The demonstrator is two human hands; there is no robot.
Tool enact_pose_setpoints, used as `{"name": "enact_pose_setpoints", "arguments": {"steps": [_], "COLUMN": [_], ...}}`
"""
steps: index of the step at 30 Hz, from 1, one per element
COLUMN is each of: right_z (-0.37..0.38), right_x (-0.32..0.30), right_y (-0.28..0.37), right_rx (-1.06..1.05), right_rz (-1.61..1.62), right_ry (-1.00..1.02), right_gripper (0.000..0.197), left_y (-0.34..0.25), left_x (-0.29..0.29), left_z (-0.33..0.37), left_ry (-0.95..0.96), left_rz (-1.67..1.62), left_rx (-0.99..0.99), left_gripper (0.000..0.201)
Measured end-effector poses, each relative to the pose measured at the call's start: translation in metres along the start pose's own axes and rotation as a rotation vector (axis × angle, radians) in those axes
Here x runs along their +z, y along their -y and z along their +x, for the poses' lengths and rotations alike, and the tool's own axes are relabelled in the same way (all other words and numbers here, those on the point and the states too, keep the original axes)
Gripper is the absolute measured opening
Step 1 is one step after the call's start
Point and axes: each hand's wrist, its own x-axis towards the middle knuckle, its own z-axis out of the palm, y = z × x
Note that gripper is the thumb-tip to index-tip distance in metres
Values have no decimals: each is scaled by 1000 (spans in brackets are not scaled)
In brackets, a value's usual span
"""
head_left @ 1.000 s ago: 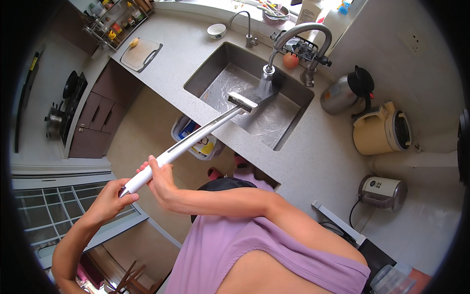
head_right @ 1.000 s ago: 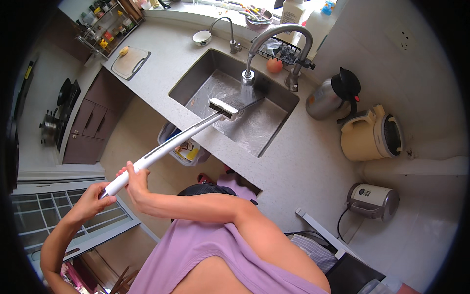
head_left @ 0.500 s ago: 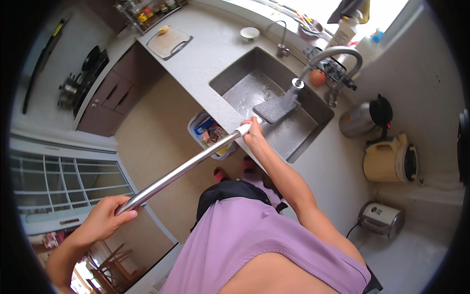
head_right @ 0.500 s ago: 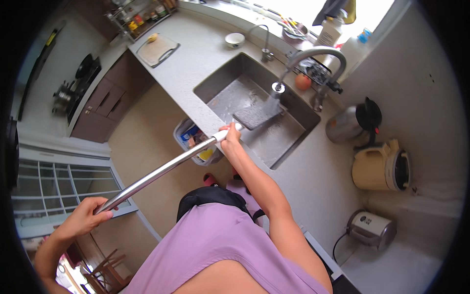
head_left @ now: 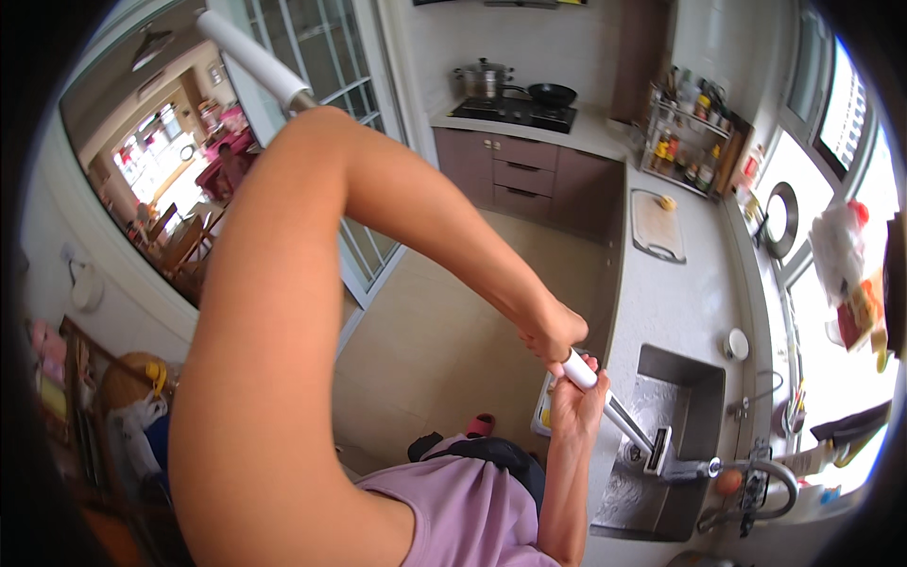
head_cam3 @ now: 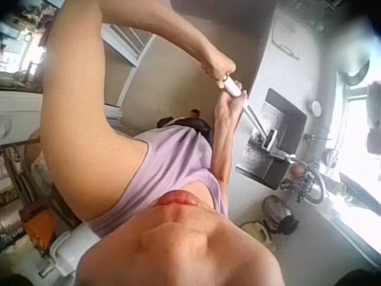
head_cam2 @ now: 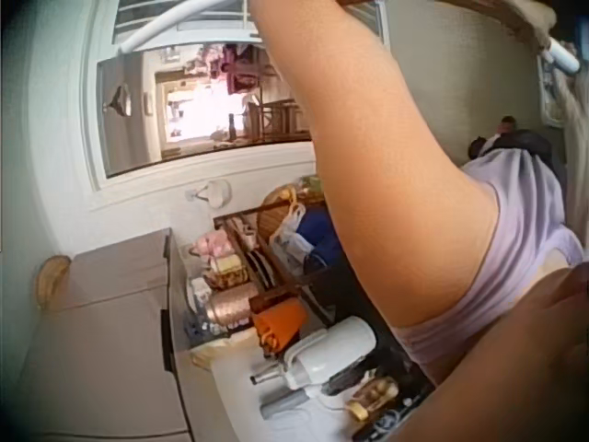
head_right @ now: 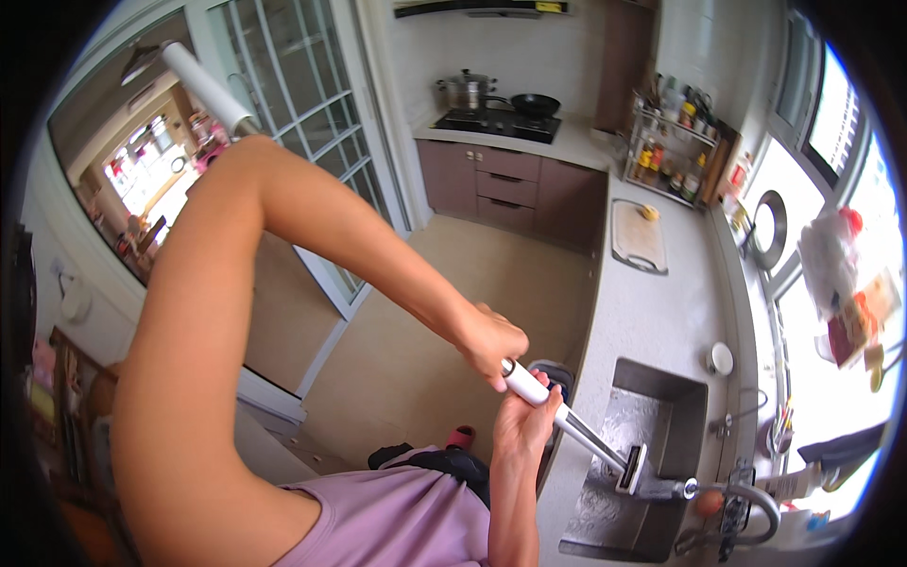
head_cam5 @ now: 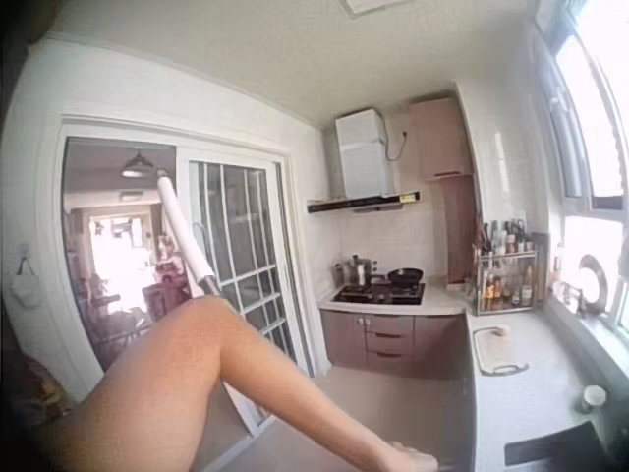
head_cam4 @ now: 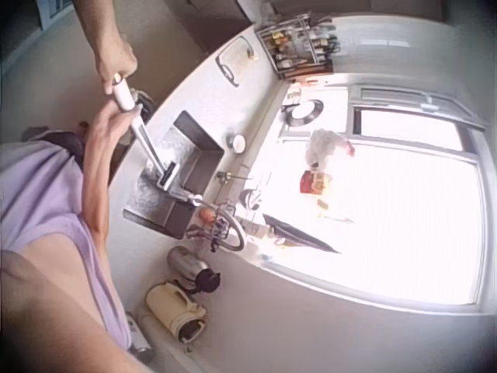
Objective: The person mops the floors throughout the home using a flat mop, then carries the mop to the kitchen sink and rinses the mop head under running water from the faucet.
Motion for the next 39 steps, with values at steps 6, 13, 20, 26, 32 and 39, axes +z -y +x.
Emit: {"name": "enact_pose_setpoints", "arguments": {"steps": [6,13,20,26,32,39], "right_z": [2,59,90,71,15,-65], "right_x": [-21,-135,-185,-159,-217,-214], "right_y": [2,120,189,201,306,390], "right_rx": [27,-211,-305,-23,-645,-1148], "right_rz": [-189,-279,-306,-585,-711,-793], "right_ry": [122,-88,-123,-370,-721,-850], "right_gripper": [22,19,23,37,22,27], "left_y": [10,15,4,-8,-22,-19], "left_x": [16,19,-10,-6,-7,-6], "left_z": [1,-27,-106,-78,-72,-70], "left_ry": [-32,73,52,175,182,144], "left_rz": [60,75,-87,-631,-678,-578], "left_rx": [47,54,-52,-318,-303,-234], "left_gripper": [38,38,34,19,20,19]}}
